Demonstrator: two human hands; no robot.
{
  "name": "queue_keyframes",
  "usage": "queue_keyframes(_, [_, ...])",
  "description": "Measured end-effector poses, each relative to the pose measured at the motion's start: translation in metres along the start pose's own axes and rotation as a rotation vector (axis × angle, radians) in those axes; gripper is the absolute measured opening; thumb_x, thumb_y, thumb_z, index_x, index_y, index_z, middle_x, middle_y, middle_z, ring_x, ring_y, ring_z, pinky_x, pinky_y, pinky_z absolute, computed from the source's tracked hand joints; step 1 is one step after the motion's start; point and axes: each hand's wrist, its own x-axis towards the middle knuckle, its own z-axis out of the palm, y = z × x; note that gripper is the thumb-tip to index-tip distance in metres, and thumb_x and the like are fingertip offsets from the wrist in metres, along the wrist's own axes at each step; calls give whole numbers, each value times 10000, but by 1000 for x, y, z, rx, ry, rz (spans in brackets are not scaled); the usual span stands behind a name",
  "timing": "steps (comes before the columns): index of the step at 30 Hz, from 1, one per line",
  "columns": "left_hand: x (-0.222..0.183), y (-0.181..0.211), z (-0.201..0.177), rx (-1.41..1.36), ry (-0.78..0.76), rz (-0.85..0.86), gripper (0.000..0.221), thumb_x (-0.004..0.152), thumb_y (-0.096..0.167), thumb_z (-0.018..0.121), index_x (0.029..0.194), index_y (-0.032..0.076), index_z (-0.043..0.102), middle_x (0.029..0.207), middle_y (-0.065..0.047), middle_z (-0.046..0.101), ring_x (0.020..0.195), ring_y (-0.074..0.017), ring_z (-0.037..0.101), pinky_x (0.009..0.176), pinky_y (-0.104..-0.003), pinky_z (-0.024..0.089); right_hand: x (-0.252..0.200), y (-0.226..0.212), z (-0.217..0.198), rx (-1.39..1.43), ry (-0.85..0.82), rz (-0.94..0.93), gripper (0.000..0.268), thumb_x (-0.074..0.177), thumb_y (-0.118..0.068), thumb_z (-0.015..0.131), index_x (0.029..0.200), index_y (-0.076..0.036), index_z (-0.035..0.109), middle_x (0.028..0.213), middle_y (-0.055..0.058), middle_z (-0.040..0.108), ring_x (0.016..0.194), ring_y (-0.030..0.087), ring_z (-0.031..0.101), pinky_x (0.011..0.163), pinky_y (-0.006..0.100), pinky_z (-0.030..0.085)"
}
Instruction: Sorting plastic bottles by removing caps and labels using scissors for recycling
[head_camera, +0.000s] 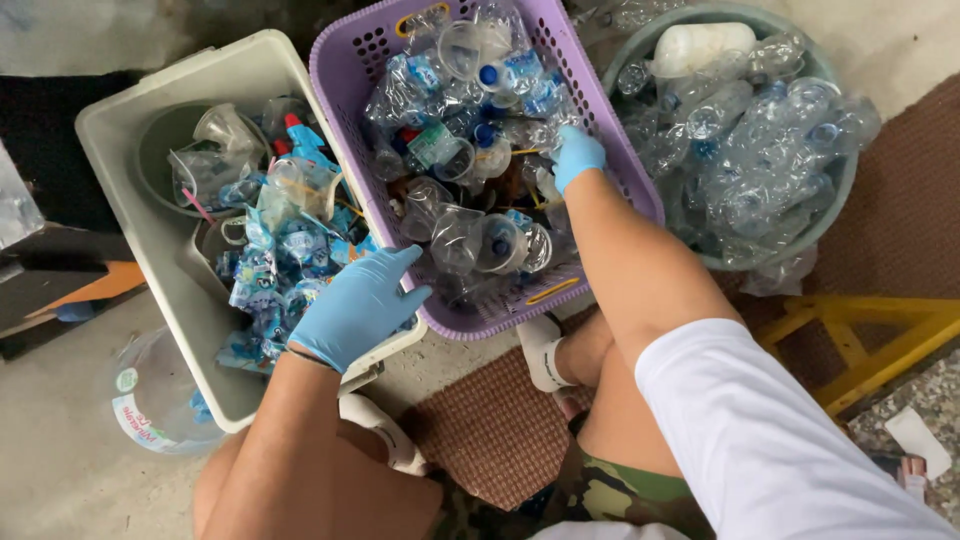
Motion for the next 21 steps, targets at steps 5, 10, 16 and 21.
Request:
queue_keyframes(5, [-6,8,-6,-22,151,87,529,936,333,692,1362,32,605,1132,-258,703,1035,-434,682,844,-510,576,-64,-38,9,-333,164,-381,568,723,-418,834,1154,-65,722,1193,109,738,1193,281,697,999,421,581])
queue_keyframes(10, [-9,17,-5,-47,166,90,538,919,335,650,1380,61,599,1276,-175,686,1131,-399,645,958,-472,489,-172,-97,9,-268,229,-560,435,677,-266,621,983,21,735,930,133,773,820,288,669,768,437,519])
queue_keyframes(16, [-29,48,-24,-102,268,34,398,918,293,636,1251,79,662,1117,-148,729,986,-376,678,856,-463,512,-267,-102,-2,-207,2,-551,102,786,-184,585,838,-98,566,772,43,551,716,182,506,704,385,511])
queue_keyframes(21, [-32,37,-21,-176,468,-20,439,937,284,721,1330,112,630,1178,-132,725,1091,-310,706,907,-448,583,-314,-53,-4,-146,-308,-412,457,831,-278,756,1182,-87,535,1103,58,514,1004,240,603,946,434,541])
